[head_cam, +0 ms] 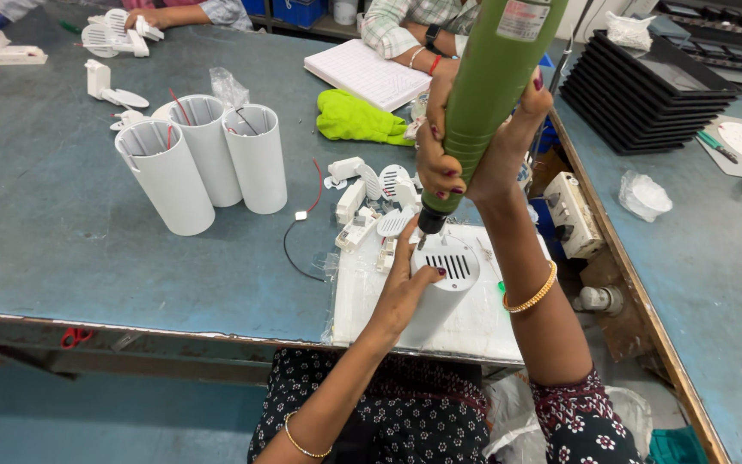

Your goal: The person assembles a white cylindrical housing with internal electrical components. They use a screwdriver to fasten a small white box to the cylinder, then attach a circular vented cover and secure it with a power drill. The finished unit is placed on the table.

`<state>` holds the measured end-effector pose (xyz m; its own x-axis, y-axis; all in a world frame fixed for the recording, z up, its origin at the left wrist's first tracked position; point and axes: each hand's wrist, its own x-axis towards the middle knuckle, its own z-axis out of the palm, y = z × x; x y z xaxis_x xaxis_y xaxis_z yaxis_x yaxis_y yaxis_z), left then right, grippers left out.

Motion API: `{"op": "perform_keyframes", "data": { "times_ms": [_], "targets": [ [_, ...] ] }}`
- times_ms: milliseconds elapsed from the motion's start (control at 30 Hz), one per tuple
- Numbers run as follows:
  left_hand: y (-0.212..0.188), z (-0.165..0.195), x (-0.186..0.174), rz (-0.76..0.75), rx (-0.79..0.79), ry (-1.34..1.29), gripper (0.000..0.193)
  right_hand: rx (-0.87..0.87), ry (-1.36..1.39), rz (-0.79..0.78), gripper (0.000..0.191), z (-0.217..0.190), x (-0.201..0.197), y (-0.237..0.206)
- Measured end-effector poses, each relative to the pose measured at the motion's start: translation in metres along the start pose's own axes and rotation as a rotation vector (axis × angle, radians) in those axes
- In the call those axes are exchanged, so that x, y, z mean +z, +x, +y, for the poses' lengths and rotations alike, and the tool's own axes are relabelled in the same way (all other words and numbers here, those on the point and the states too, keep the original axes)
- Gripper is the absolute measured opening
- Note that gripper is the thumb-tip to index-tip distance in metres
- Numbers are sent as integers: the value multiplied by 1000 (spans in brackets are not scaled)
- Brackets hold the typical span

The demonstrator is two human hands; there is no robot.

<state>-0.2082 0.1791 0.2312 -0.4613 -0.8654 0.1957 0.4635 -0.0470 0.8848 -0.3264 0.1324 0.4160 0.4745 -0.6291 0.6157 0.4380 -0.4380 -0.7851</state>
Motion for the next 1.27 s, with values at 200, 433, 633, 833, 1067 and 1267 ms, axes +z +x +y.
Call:
{"op": "perform_keyframes", "data": {
  "times_ms": [200, 433, 633, 833, 1067, 1267],
  "targets": [
    [1, 10, 7, 27, -3, 109, 84, 11, -20, 92, 91, -3, -4, -4],
    [-14, -5, 7, -41, 39, 42, 59, -95, 49, 223, 89, -12, -21, -30],
    [-20, -29, 0, -108, 40, 19, 38, -128, -259, 485, 85, -57, -85, -108],
    [-22, -36, 2, 8, 480, 553, 80, -81, -146, 658, 71, -54, -158, -193],
    [-5, -39, 12, 56, 617, 614, 117, 157, -1578, 1579, 39, 11, -139, -228],
    [0, -39, 16, 101, 626, 579, 116, 286, -926, 469, 66, 63, -77, -127]
  ]
}}
